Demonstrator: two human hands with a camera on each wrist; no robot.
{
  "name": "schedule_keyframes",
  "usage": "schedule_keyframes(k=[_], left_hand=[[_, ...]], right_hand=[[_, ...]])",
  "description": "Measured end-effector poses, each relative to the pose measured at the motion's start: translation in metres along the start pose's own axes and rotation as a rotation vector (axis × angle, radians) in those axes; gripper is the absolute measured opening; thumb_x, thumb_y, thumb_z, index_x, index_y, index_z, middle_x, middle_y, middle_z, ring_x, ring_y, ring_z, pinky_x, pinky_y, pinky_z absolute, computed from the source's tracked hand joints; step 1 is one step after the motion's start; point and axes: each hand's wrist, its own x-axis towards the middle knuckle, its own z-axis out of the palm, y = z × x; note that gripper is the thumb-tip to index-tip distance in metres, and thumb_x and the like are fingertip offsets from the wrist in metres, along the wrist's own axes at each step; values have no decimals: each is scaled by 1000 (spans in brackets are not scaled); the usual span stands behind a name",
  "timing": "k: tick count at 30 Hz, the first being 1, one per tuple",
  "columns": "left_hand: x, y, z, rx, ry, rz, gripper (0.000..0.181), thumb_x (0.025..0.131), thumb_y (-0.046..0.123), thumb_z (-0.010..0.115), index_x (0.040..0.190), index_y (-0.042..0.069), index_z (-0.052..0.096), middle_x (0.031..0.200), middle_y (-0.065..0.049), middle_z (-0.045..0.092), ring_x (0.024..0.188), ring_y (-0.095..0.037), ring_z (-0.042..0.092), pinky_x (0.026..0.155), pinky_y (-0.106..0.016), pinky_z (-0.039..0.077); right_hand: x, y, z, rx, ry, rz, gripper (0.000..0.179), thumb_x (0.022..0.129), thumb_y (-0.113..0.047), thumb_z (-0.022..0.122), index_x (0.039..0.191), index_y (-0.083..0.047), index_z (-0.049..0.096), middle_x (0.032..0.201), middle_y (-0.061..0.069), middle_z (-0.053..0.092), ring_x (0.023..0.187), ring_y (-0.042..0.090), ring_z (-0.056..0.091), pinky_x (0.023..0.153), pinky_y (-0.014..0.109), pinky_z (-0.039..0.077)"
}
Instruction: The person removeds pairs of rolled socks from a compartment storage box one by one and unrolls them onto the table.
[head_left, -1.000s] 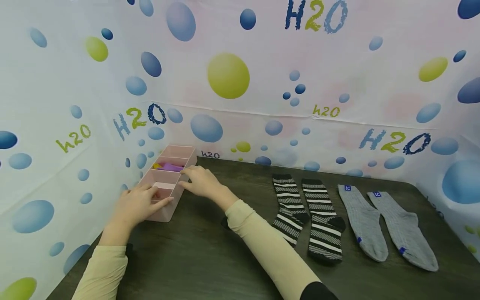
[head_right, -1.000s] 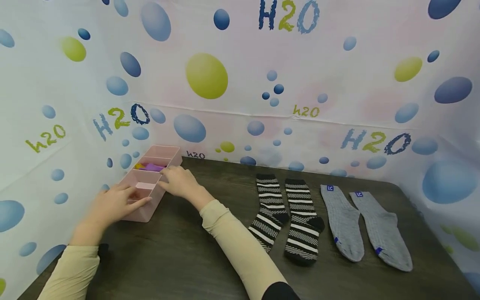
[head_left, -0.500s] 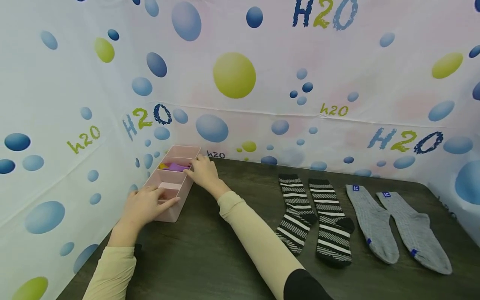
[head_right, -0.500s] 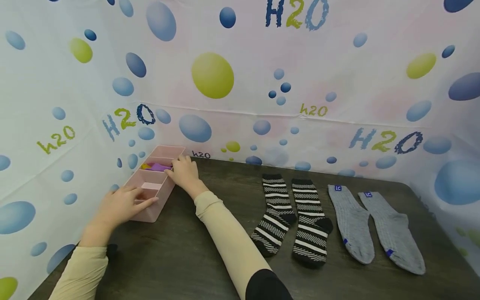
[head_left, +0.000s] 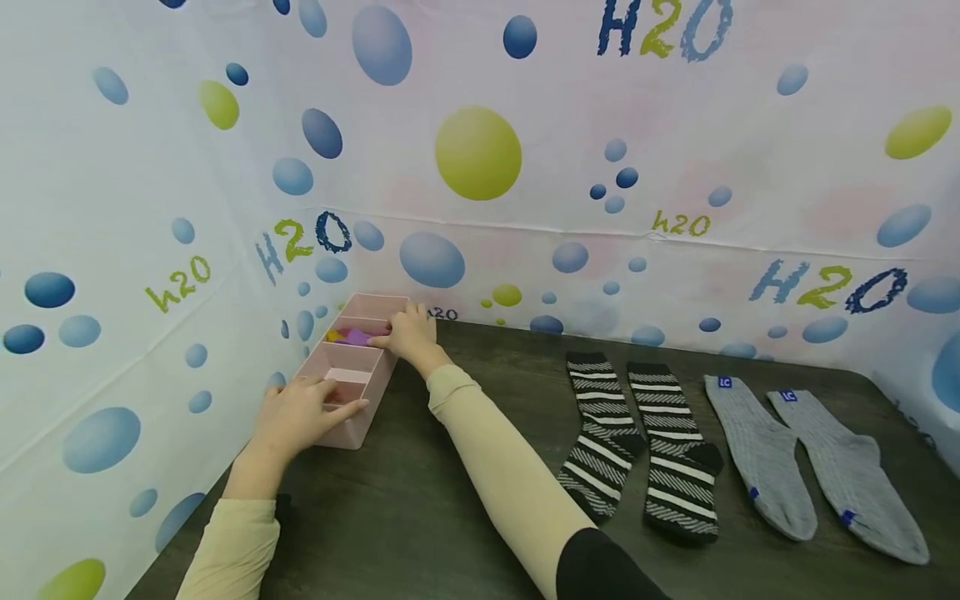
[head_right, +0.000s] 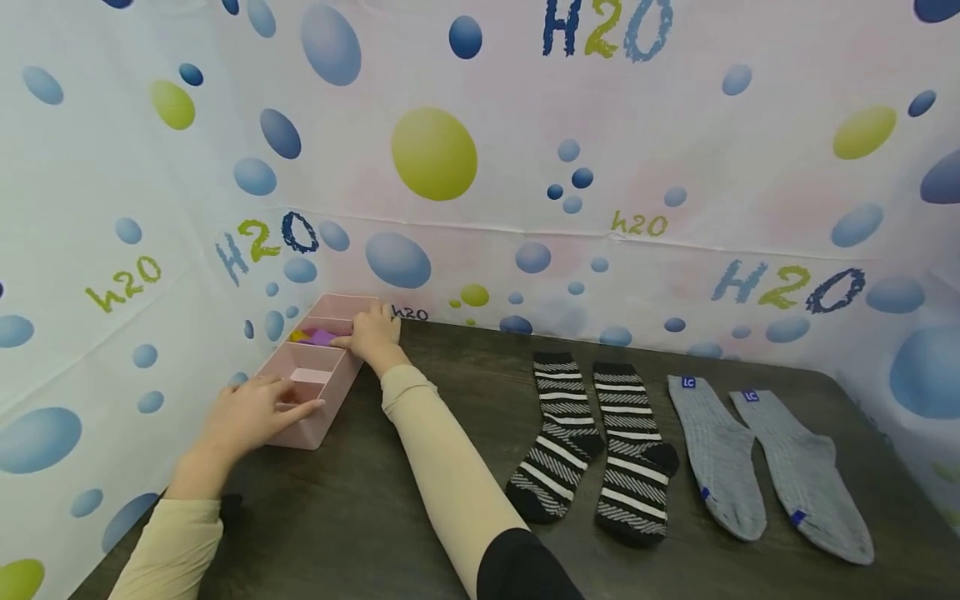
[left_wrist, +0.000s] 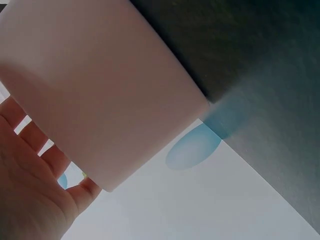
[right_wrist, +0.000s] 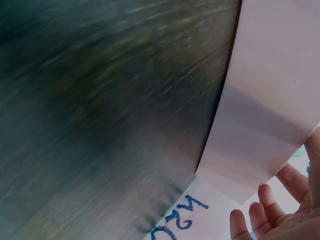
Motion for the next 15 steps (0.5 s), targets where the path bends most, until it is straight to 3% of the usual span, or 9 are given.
schedule_keyframes(k=[6, 15], left_hand=[[0, 2, 1, 7, 17, -4, 50, 83, 64, 63, 88, 15, 70, 90, -7, 71, 88, -27, 63, 82, -60, 39], [-1, 1, 3, 17, 39, -18, 49, 82, 65, 64, 89, 16, 71, 91, -6, 71, 88, -27, 64, 85, -60, 40]], right_hand=[[8, -2, 0, -16, -54, 11, 39, 81, -63, 68, 99, -29, 76, 123, 0, 52, 114, 19, 41, 100, 39, 41], [18, -8, 2, -27, -141, 55, 40, 81, -62, 68, 95, -25, 74, 128, 3, 45, 121, 21, 34, 105, 39, 33]])
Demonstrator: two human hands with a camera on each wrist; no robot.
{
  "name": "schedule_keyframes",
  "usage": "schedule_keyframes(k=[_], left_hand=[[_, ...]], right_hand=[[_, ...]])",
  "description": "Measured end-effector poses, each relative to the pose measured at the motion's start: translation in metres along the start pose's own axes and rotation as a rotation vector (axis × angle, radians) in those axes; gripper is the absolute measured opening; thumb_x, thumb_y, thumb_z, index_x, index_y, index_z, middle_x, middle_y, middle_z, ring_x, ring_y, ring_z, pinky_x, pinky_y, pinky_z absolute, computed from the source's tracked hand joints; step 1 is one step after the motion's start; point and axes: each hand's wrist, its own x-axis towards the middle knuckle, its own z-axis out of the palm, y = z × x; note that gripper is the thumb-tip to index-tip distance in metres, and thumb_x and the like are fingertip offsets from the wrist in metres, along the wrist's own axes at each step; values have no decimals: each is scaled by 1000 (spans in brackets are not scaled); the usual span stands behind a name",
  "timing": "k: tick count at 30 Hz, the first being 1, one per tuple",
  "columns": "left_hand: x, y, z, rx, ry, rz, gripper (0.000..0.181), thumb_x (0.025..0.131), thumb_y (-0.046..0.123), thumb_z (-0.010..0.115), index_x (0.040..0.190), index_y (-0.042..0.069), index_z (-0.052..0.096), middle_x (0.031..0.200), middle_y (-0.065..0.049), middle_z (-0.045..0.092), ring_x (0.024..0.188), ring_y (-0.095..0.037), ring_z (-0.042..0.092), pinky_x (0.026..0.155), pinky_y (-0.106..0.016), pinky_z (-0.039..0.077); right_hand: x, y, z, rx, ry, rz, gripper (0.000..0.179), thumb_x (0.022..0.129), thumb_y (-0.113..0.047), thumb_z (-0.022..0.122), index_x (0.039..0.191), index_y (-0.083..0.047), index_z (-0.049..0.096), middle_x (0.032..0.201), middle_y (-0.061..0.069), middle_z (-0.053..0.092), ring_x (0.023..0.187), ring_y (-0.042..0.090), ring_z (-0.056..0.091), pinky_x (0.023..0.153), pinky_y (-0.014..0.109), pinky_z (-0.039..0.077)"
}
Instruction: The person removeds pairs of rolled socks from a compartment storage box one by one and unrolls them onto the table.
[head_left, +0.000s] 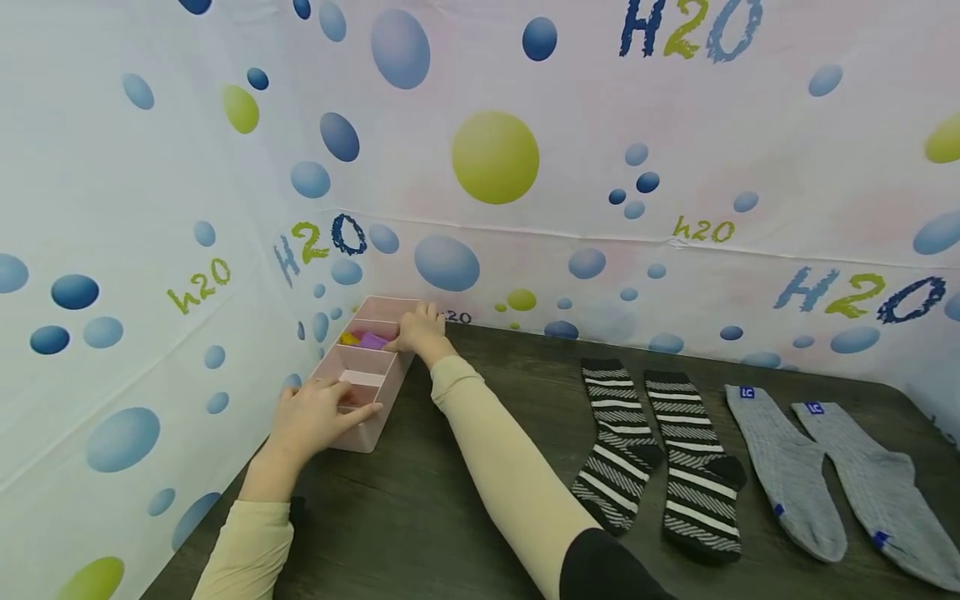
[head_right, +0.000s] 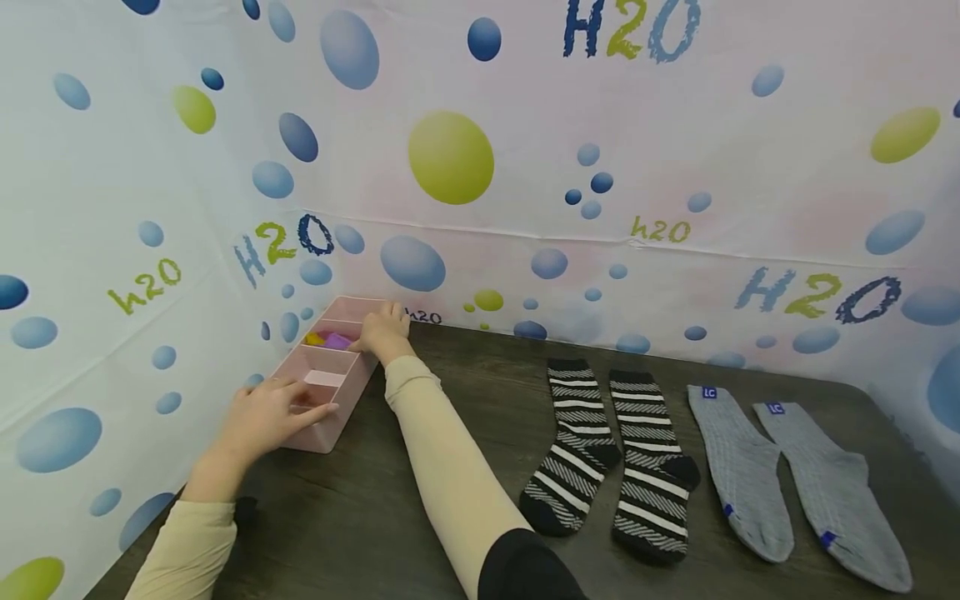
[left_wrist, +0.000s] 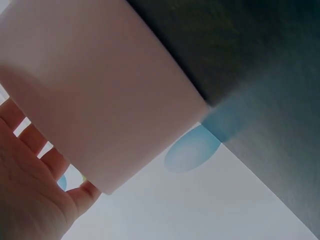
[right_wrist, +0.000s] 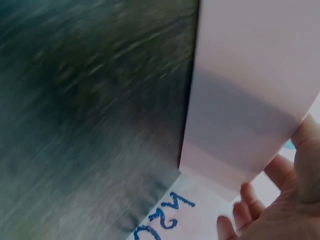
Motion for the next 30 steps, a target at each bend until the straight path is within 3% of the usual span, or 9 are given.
schedule_keyframes(k=[5, 10, 16, 23, 30], left_hand=[[1, 1, -1, -4, -6, -4, 48, 81, 64, 65, 87, 17, 70, 87, -5, 69, 85, -25, 63, 82, -59, 40], [2, 1, -1, -12, -11, -3, 49, 82, 65, 64, 87, 17, 70, 87, -4, 69, 83, -24, 62, 80, -57, 40], [1, 1, 0, -11, -6, -5, 48, 82, 64, 64, 90, 16, 70, 90, -5, 70, 87, -27, 64, 82, -58, 40], [1, 2, -2, -26, -25, -15, 50, 83, 65, 63, 89, 16, 70, 90, -6, 70, 87, -25, 62, 80, -56, 40], [1, 1, 0, -41, -23, -26, 50, 82, 65, 64, 88, 15, 70, 90, -6, 70, 88, -25, 61, 81, -55, 40]], right_hand=[[0, -5, 1, 41, -17, 77, 38, 82, -54, 72, 100, -20, 70, 136, 5, 38, 127, 23, 28, 109, 41, 28], [0, -9, 5, 68, 26, 122, 26, 85, -44, 70, 94, -19, 70, 136, 5, 35, 126, 23, 27, 108, 41, 27], [-1, -9, 10, 66, 63, 101, 21, 87, -42, 68, 89, -21, 71, 137, 5, 34, 126, 22, 27, 105, 41, 28], [-4, -9, 10, 67, 53, 53, 20, 89, -42, 67, 106, -34, 71, 146, 3, 29, 136, 24, 22, 111, 45, 23], [-4, -7, 12, 151, 40, 57, 22, 90, -40, 66, 102, -23, 75, 158, 4, 21, 145, 25, 16, 113, 46, 23]])
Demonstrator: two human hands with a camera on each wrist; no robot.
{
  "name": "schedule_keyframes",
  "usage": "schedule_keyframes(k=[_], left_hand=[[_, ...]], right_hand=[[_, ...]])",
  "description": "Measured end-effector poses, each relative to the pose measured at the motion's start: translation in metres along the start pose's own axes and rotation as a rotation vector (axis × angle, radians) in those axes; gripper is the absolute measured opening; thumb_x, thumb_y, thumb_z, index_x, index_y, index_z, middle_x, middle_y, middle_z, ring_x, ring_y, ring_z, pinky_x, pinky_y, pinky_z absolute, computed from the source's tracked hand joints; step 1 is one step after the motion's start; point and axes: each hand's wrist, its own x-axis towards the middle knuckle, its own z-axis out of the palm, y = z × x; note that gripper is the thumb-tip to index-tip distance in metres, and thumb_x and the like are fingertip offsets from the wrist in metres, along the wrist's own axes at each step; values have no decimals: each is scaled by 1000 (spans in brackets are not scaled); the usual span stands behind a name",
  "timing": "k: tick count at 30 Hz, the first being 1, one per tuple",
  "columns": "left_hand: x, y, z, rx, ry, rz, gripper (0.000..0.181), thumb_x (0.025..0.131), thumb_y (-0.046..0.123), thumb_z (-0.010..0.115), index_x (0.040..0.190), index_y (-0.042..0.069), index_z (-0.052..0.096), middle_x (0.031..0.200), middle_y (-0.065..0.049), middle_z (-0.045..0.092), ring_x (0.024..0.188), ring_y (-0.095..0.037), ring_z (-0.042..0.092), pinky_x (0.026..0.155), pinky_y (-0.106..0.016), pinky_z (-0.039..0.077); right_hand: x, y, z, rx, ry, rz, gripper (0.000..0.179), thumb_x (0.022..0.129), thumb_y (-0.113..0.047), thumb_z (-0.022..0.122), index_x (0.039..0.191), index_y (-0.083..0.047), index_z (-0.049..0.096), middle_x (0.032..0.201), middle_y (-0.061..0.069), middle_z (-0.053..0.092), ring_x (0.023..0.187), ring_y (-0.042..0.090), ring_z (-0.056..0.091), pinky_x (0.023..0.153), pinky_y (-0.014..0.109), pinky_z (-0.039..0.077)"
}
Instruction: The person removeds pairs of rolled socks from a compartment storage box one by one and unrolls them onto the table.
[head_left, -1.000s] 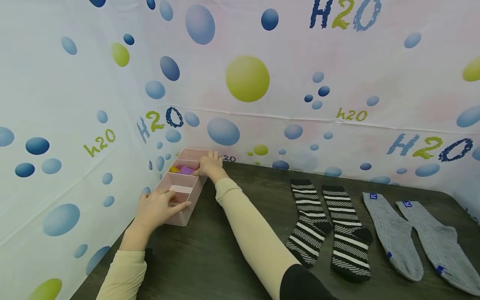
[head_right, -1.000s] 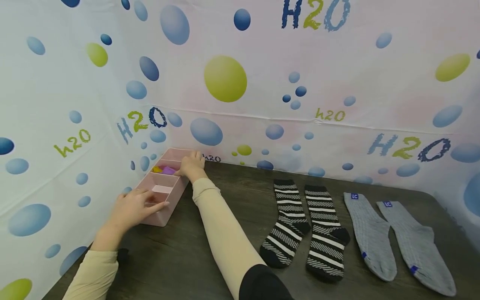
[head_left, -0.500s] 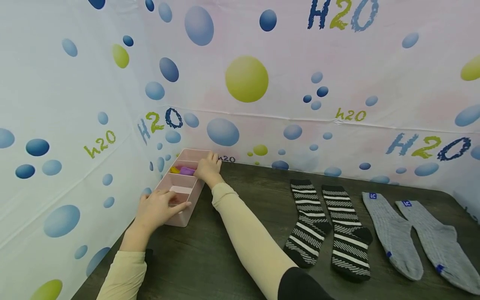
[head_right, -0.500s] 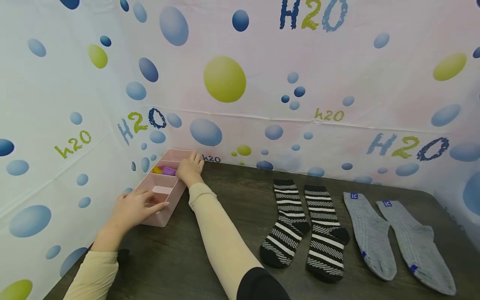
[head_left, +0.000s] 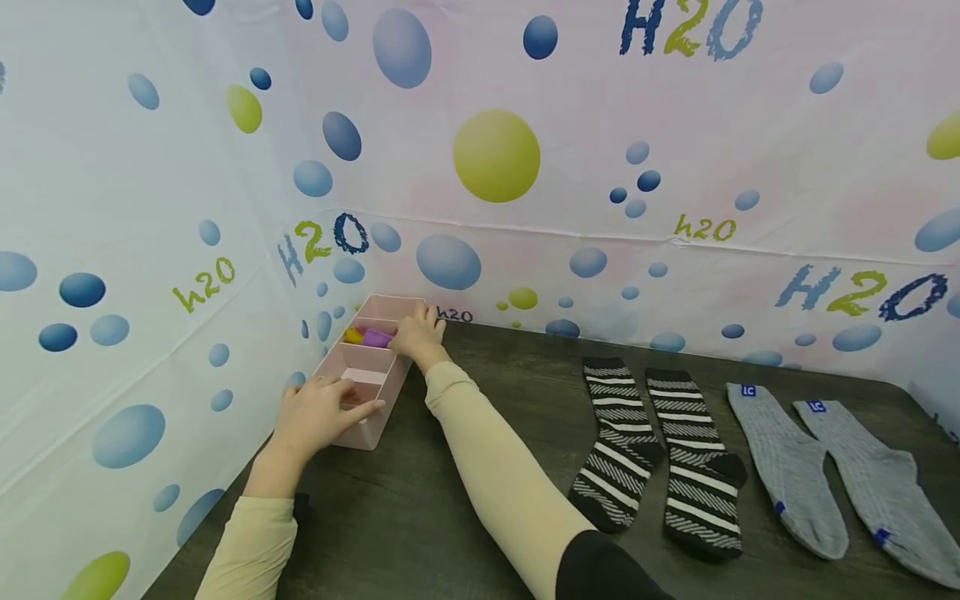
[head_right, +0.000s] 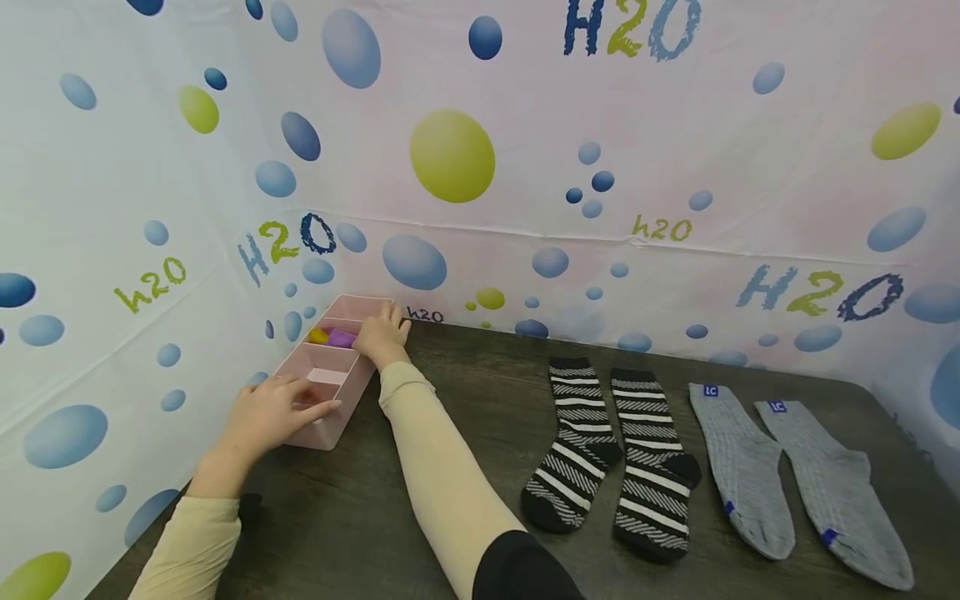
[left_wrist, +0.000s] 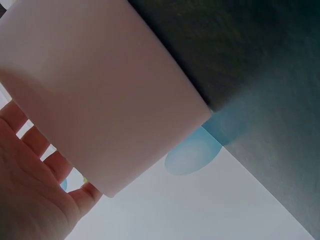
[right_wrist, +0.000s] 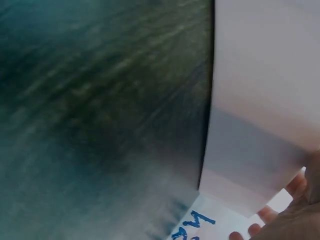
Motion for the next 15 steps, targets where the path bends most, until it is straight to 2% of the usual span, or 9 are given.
schedule_keyframes(k=[4, 9, 15], left_hand=[[0, 0, 0, -3, -7, -11, 50, 82, 65, 64, 88, 15, 69, 91, -6, 70, 88, -25, 61, 80, -54, 40], [0, -1, -1, -11, -12, -16, 51, 82, 65, 63, 90, 15, 70, 92, -7, 70, 90, -26, 61, 82, -56, 40], [0, 0, -2, -22, -23, -22, 53, 82, 66, 62, 92, 15, 71, 95, -8, 70, 93, -29, 62, 85, -60, 39]], right_hand=[[-1, 3, 5, 31, 51, -32, 18, 91, -36, 65, 99, -23, 76, 154, 3, 28, 143, 25, 19, 111, 45, 25], [-1, 6, 12, 30, 164, -99, 16, 90, -34, 65, 89, -22, 75, 140, 2, 39, 134, 24, 28, 109, 44, 26], [-1, 10, 15, -7, 246, -168, 17, 91, -36, 63, 96, -24, 74, 125, 0, 43, 119, 20, 33, 99, 38, 29]])
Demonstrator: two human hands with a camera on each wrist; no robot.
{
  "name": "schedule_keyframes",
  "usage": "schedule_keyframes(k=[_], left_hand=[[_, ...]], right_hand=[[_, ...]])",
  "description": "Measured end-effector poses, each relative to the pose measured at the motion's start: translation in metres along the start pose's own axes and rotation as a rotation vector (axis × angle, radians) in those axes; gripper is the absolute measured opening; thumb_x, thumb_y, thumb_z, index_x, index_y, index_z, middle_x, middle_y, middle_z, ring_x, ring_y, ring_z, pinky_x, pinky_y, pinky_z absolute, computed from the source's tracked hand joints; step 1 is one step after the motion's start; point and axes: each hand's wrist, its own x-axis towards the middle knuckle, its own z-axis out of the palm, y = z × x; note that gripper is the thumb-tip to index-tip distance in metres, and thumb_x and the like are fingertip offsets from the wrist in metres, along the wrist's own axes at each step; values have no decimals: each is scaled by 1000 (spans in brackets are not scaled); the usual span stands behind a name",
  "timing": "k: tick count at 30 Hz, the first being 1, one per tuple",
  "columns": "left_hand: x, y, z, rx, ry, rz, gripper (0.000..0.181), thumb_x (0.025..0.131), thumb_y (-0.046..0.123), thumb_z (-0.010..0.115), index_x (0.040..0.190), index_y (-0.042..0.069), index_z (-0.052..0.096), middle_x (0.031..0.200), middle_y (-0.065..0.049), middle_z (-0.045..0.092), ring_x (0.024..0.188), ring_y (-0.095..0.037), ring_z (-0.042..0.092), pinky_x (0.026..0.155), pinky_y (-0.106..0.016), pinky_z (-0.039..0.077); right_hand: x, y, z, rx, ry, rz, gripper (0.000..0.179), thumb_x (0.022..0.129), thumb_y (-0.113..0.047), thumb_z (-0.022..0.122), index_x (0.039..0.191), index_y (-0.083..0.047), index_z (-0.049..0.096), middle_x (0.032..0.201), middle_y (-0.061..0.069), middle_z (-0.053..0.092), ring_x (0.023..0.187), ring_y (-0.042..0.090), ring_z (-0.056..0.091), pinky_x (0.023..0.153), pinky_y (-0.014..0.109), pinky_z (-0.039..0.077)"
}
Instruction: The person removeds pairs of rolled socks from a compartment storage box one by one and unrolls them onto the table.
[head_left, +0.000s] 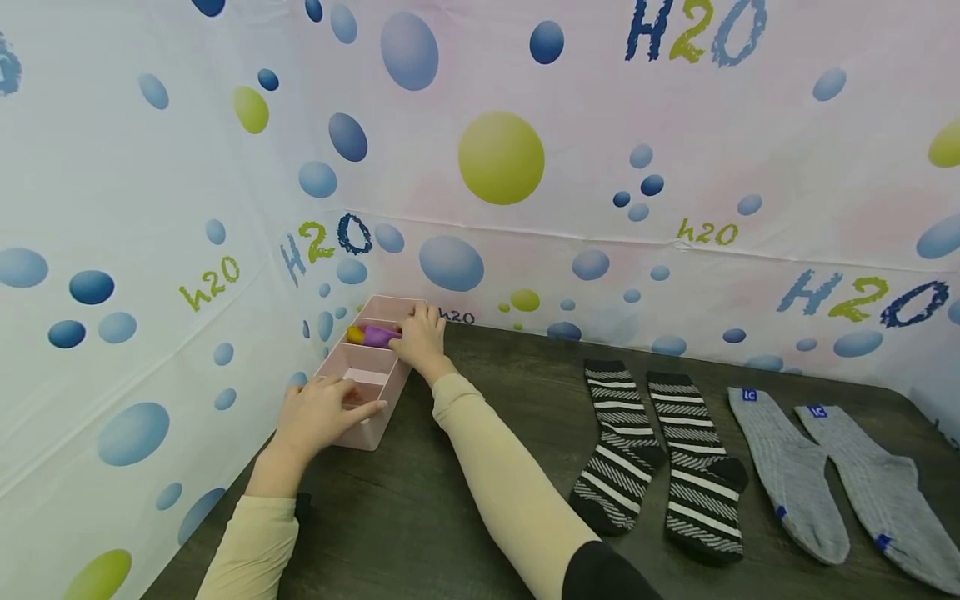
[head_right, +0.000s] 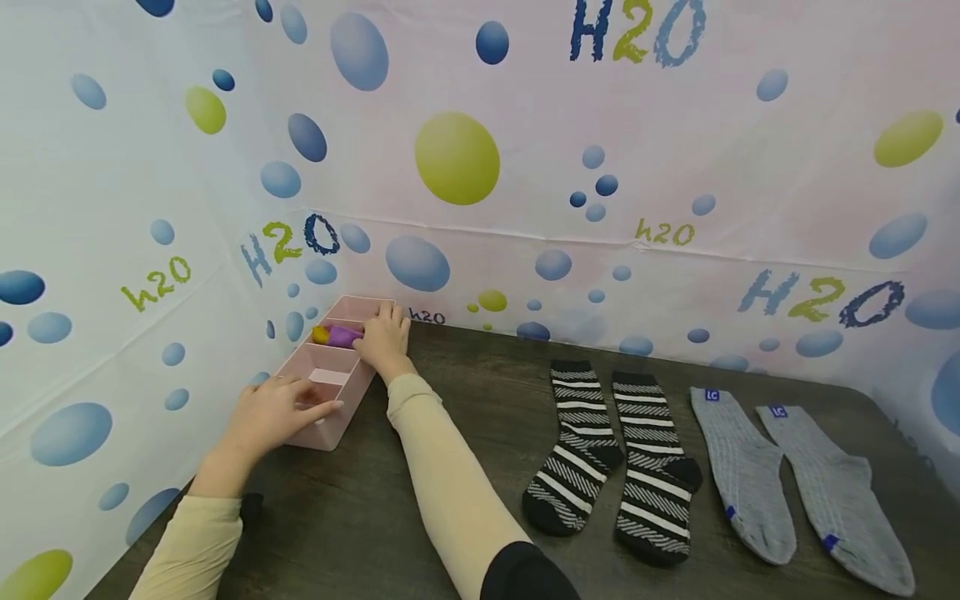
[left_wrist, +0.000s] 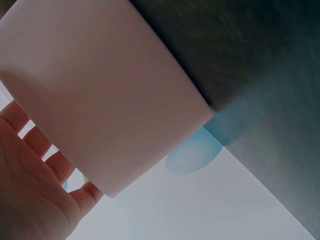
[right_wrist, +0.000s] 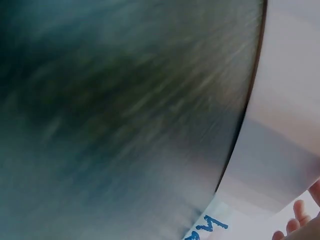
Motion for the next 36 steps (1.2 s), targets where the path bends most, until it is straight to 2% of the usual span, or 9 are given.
schedule_keyframes(k=[5, 12, 18, 22, 27, 36], left_hand=[[0, 0, 0, 8, -8, -6, 54, 82, 67, 61, 93, 15, 71, 97, -9, 70, 94, -29, 63, 86, -60, 39], [1, 0, 1, 3, -19, -12, 54, 83, 68, 60, 93, 16, 71, 97, -8, 71, 95, -29, 62, 85, -58, 39], [2, 0, 1, 7, -17, -10, 51, 83, 66, 62, 90, 17, 72, 93, -6, 71, 91, -27, 63, 83, -58, 41], [3, 0, 2, 6, -15, -12, 49, 82, 64, 64, 90, 17, 73, 91, -6, 71, 91, -27, 63, 87, -62, 41], [4, 0, 3, 0, -22, -11, 50, 83, 64, 63, 92, 16, 73, 92, -6, 72, 95, -29, 63, 95, -70, 35], [7, -2, 5, -17, -25, 8, 54, 85, 65, 60, 100, 15, 73, 99, -8, 73, 99, -33, 64, 97, -75, 30]], right_hand=[[-2, 2, -3, -23, 23, -56, 18, 92, -36, 62, 98, -23, 73, 118, 0, 43, 111, 19, 33, 94, 37, 29], [-6, 4, -9, -28, 62, -97, 20, 93, -38, 60, 103, -24, 71, 118, 0, 44, 111, 19, 35, 93, 36, 31], [-8, 3, -17, -2, 144, -139, 18, 92, -36, 62, 100, -24, 72, 119, 0, 46, 109, 19, 37, 87, 35, 31], [-9, 3, -28, 0, 204, -178, 19, 92, -37, 63, 104, -25, 72, 116, -1, 48, 107, 19, 38, 86, 33, 32], [-15, 4, -43, 7, 231, -211, 22, 93, -37, 62, 109, -26, 72, 111, 0, 47, 102, 18, 38, 84, 32, 31], [-36, 9, -72, 59, 295, -252, 24, 91, -35, 64, 110, -23, 73, 107, 1, 42, 102, 21, 36, 82, 34, 28]])
